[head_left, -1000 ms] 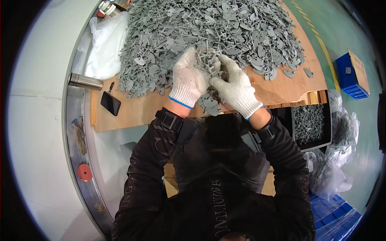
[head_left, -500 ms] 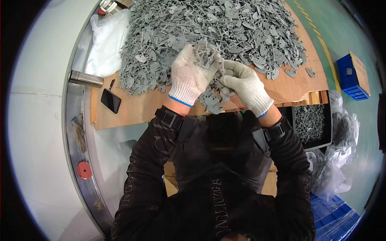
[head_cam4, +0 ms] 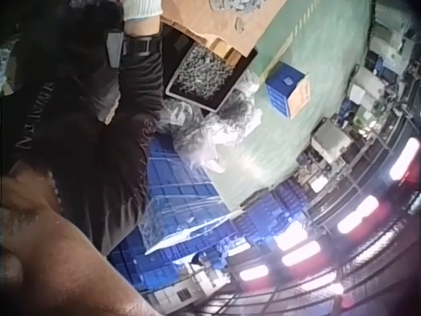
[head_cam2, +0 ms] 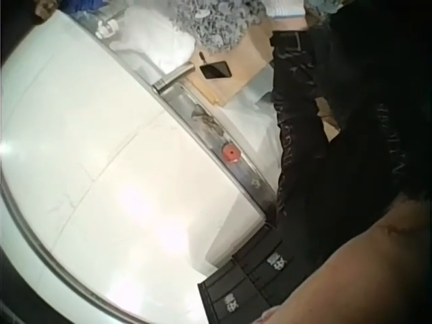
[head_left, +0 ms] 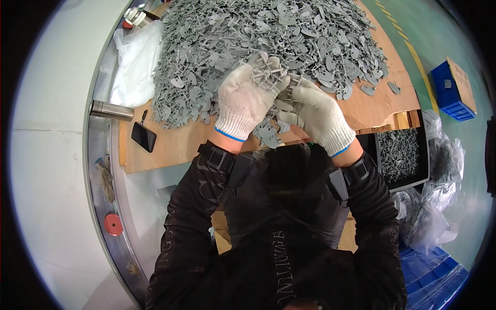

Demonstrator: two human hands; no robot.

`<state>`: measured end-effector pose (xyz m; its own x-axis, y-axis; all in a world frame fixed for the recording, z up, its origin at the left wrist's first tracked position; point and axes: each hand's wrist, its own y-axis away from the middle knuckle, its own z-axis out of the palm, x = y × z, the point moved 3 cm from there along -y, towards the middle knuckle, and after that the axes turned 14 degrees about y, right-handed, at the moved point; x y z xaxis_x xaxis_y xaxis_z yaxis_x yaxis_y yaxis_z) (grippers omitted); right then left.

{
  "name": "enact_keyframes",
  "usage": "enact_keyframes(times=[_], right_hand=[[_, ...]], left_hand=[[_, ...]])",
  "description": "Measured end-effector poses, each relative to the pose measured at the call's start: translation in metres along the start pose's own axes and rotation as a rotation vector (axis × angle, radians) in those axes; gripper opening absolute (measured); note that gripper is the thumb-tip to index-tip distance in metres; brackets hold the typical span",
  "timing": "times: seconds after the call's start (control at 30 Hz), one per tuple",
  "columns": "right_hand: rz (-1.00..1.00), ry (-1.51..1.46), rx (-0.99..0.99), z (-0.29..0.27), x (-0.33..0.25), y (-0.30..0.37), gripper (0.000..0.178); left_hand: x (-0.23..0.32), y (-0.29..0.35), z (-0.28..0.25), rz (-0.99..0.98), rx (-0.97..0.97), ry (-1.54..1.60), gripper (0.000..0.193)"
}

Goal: The person sorts through a pile of grey plastic parts on a table, inspecting individual pieces and placing them into a black bin or a clear plastic bag.

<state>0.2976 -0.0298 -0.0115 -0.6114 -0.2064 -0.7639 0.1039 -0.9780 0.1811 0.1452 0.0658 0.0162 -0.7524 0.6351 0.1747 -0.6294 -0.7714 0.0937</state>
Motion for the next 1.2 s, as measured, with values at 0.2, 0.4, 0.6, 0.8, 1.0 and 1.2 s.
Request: enact_keyframes(times=[0.2, 0.4, 0.6, 0.8, 1.0, 1.2], right_hand=[[-0.041, -0.088, 0.159, -0.018, -0.011, 0.022, 0.052], [-0.209, -0.337, 0.172, -0.046, -0.026, 0.068, 0.054], [-0.317, -0.521, 0.185, -0.1, -0.017, 0.119, 0.055], [-0.365, -0.693, 0.125, -0.121, -0.013, 0.162, 0.059], [-0.37, -0.738, 0.117, -0.129, -0.003, 0.184, 0.064], [-0.396, -0.707, 0.064, -0.139, 0.008, 0.215, 0.07]], left_hand=[[-0.038, 0.008, 0.026, -0.164, -0.024, -0.053, 0.04], [-0.105, 0.0, 0.04, -0.15, -0.329, -0.926, 0.052], [-0.197, 0.001, 0.056, -0.27, -0.386, -1.298, 0.061], [-0.231, 0.017, 0.082, -0.165, -0.711, -1.531, 0.062], [-0.239, 0.024, 0.091, 0.018, -0.914, -1.834, 0.059], [-0.232, 0.045, 0.094, 0.098, -0.821, -1.812, 0.049]])
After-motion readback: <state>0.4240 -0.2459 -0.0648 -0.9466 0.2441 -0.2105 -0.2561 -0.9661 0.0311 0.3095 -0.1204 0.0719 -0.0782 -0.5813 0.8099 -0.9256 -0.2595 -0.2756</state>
